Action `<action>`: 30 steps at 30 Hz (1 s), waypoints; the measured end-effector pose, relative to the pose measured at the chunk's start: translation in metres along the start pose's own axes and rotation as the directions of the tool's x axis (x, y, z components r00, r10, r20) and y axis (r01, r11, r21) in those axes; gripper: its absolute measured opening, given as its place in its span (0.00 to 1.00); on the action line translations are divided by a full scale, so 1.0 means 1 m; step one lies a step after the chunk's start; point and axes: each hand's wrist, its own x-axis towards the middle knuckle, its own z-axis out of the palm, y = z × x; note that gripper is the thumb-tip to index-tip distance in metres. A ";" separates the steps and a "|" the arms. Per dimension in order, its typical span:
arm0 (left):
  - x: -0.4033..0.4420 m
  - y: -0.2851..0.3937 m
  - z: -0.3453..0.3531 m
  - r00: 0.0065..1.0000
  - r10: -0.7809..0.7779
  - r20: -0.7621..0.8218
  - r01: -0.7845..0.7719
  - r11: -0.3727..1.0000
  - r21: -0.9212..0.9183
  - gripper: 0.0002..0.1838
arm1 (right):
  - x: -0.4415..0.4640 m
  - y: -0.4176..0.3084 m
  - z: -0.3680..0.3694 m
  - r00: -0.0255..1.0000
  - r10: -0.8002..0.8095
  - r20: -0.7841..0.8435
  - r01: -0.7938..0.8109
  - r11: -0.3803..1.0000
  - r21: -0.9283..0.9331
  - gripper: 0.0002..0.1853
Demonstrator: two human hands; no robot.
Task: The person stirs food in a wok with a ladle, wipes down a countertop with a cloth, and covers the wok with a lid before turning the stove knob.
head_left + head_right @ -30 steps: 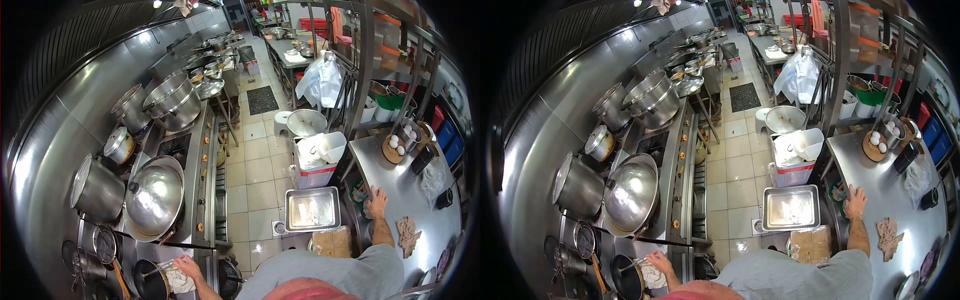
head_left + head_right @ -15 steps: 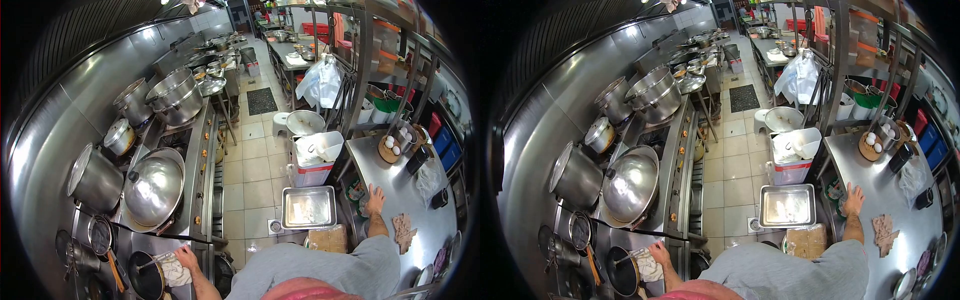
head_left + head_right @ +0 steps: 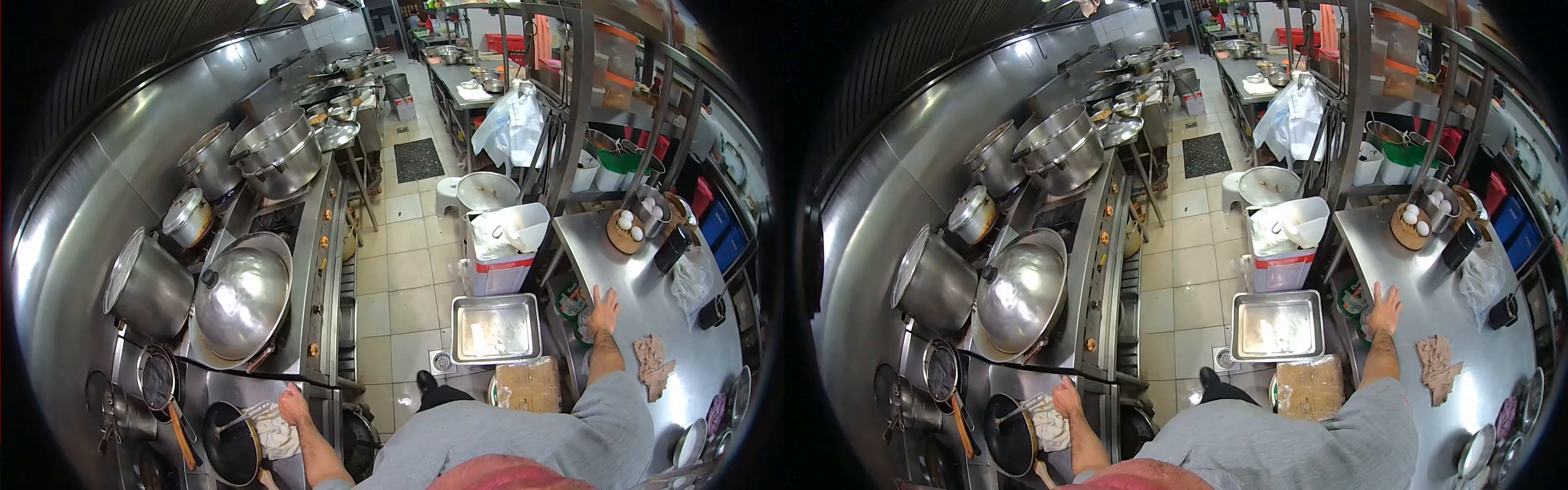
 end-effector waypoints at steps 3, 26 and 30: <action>-0.002 -0.004 0.001 1.000 -0.016 0.006 0.016 1.000 0.025 0.26 | 0.006 0.008 0.021 1.000 -0.003 -0.021 0.003 1.000 -0.008 0.53; 0.000 0.000 0.011 0.996 -0.072 -0.043 0.075 0.995 0.071 0.24 | -0.002 0.000 -0.005 1.000 -0.006 0.001 0.006 0.999 0.036 0.53; -0.002 0.005 0.009 0.996 -0.070 -0.050 0.073 0.995 0.062 0.24 | -0.003 0.000 -0.004 0.999 0.006 0.034 -0.006 1.000 -0.002 0.53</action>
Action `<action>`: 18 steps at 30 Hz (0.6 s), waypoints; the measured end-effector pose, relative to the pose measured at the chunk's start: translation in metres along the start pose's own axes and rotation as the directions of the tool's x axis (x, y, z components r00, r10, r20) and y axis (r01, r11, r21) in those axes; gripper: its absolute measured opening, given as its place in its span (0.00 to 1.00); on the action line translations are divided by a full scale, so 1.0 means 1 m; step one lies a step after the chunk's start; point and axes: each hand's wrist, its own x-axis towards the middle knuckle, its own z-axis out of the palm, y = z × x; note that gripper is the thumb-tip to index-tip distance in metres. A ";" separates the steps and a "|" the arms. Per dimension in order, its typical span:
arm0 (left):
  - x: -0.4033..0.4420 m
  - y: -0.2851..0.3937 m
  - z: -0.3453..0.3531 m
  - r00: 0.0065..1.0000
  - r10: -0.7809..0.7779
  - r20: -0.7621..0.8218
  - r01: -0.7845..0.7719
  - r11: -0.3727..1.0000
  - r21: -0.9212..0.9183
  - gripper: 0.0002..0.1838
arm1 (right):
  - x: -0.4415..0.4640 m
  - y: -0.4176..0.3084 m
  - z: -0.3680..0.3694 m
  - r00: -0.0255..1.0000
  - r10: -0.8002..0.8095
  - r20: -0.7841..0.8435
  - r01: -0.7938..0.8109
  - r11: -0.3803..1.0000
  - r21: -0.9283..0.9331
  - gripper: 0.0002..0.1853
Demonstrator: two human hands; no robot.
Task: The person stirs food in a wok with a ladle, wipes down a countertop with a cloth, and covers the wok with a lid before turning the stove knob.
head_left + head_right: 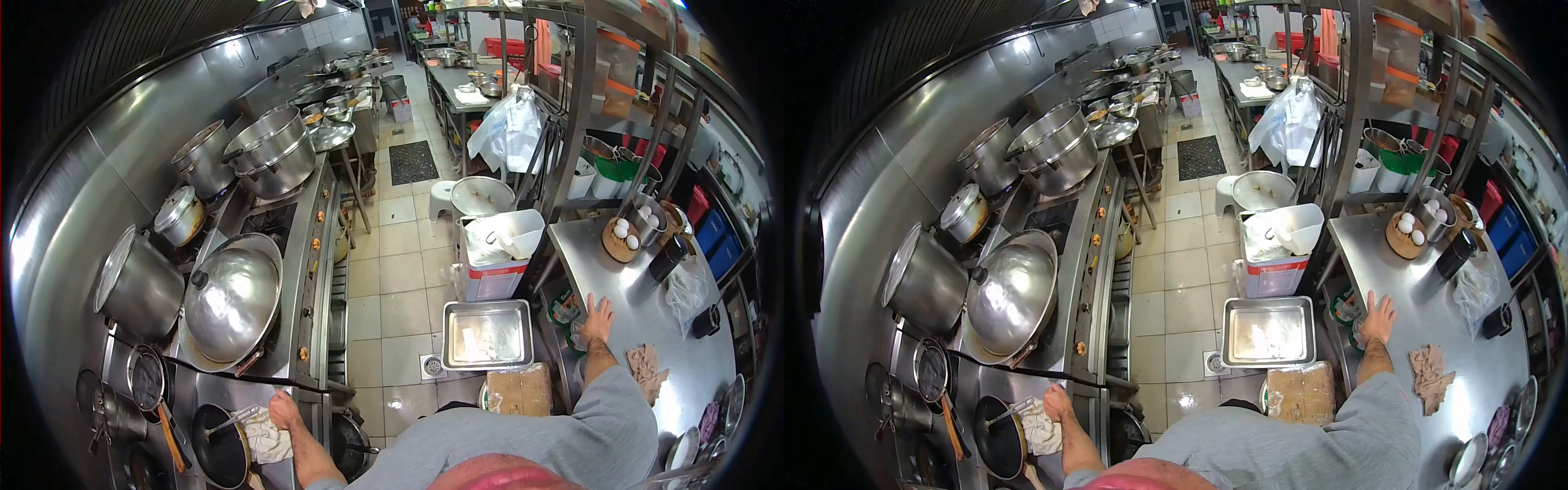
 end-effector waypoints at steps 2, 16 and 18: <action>0.001 -0.003 0.004 0.999 0.017 -0.042 -0.018 1.000 -0.014 0.24 | 0.004 0.001 0.003 1.000 -0.001 0.001 0.001 1.000 -0.011 0.53; -0.001 -0.003 0.006 0.997 0.033 -0.075 -0.037 0.998 -0.051 0.25 | 0.005 0.003 0.009 1.000 -0.013 -0.027 0.013 1.000 0.023 0.54; 0.000 -0.006 0.006 0.996 0.030 -0.079 -0.034 0.998 -0.054 0.25 | 0.004 0.002 0.007 1.000 -0.014 -0.026 0.015 1.000 0.026 0.53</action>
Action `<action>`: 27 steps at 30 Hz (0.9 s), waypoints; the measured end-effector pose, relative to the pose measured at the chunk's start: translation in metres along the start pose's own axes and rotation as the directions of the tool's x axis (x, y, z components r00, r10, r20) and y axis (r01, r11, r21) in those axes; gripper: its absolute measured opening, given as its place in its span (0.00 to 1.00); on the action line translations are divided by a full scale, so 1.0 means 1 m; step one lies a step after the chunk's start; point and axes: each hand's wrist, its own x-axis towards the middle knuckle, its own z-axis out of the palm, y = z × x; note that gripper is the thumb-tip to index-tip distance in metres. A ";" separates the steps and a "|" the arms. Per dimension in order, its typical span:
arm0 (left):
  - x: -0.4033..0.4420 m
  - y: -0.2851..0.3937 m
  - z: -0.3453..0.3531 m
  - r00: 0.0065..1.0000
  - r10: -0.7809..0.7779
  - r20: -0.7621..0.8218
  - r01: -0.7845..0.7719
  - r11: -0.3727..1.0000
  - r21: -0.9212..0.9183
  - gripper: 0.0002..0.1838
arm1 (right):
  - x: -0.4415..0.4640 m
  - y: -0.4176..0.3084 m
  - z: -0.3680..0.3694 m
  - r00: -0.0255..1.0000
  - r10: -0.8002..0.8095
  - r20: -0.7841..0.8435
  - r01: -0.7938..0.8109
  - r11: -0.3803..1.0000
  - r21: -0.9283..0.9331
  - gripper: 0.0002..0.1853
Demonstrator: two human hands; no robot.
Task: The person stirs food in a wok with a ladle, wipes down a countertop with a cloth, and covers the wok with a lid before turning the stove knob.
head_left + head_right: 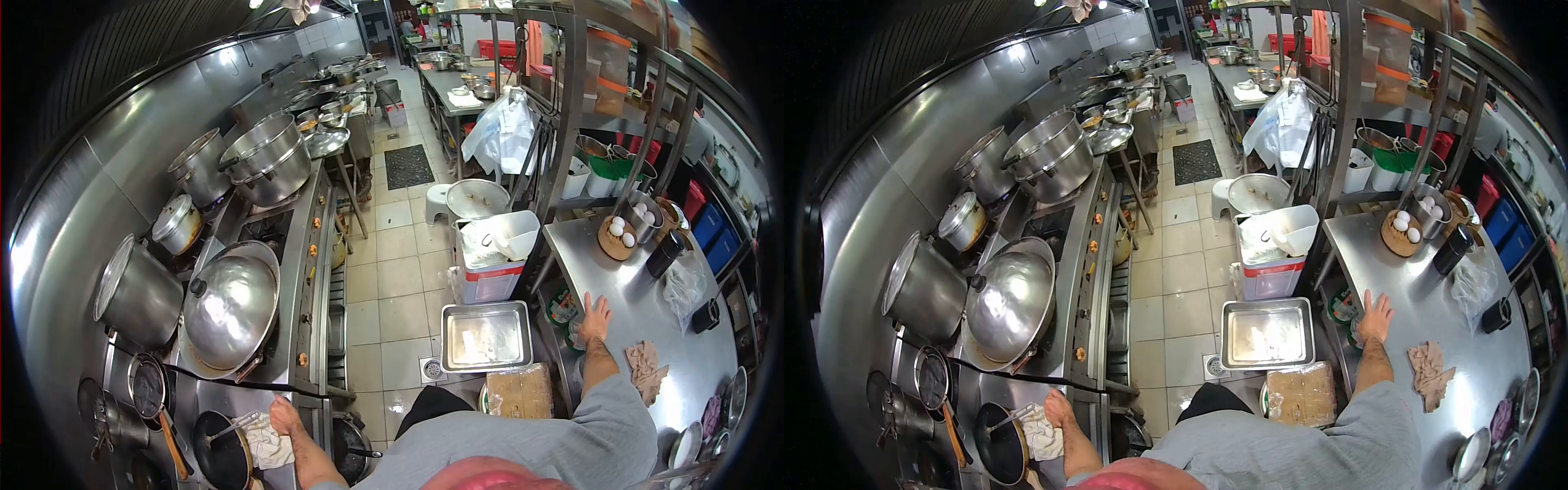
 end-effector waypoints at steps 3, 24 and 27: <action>0.002 -0.001 0.005 1.000 0.020 0.006 -0.020 0.999 0.027 0.25 | -0.001 0.000 -0.001 1.000 0.005 0.000 -0.005 1.000 0.001 0.53; 0.002 -0.002 0.011 1.000 -0.010 -0.008 0.011 0.999 0.043 0.24 | 0.004 0.001 0.008 0.999 -0.003 -0.036 0.002 1.000 -0.029 0.52; 0.001 0.002 0.005 1.000 -0.023 -0.001 0.023 1.000 0.008 0.23 | 0.005 0.003 0.006 0.999 -0.006 -0.041 0.005 1.000 -0.016 0.52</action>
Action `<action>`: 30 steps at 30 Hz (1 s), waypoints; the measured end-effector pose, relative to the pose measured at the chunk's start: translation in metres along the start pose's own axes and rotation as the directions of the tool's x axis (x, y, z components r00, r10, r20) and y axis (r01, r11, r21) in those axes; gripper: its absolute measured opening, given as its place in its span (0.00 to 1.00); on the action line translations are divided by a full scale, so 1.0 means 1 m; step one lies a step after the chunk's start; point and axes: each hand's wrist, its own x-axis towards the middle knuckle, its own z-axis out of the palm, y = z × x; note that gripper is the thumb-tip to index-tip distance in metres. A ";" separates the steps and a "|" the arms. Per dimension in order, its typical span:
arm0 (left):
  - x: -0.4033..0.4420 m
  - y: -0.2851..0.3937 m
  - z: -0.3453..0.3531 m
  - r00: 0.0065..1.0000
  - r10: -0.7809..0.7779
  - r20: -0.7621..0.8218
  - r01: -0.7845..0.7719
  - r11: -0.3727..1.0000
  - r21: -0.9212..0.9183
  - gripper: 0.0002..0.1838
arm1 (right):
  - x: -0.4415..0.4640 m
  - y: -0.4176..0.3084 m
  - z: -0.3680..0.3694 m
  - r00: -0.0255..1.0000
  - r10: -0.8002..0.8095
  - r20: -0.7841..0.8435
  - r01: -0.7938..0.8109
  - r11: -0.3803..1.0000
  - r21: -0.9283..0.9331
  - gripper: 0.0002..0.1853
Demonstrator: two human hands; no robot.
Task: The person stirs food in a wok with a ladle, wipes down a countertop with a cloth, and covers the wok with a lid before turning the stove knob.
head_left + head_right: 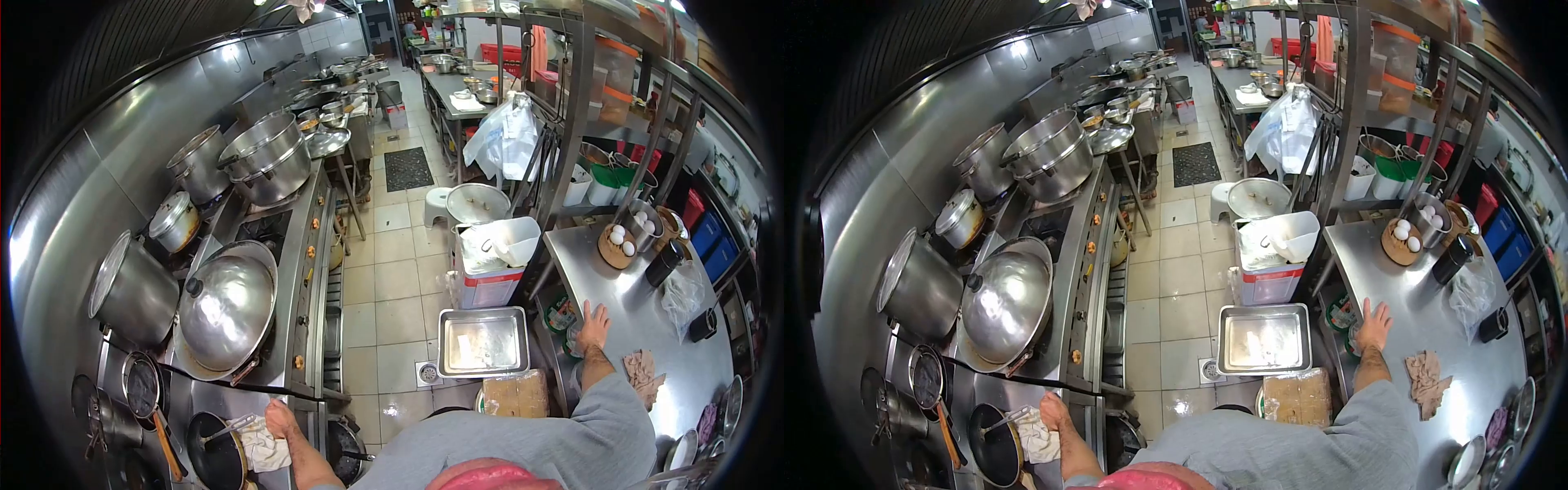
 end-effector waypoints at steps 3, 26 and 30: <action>0.002 -0.005 0.007 1.000 0.025 0.005 -0.026 0.998 0.056 0.23 | -0.010 -0.007 -0.018 0.999 0.001 0.039 -0.002 1.000 0.013 0.51; 0.001 -0.002 0.003 1.000 -0.002 0.020 0.000 0.998 0.059 0.22 | -0.006 -0.004 -0.009 0.999 0.015 0.049 -0.015 1.000 0.011 0.54; 0.000 -0.007 0.002 1.000 0.030 0.005 -0.030 0.999 0.046 0.23 | -0.009 -0.004 -0.008 0.998 0.005 0.058 -0.006 1.000 0.018 0.54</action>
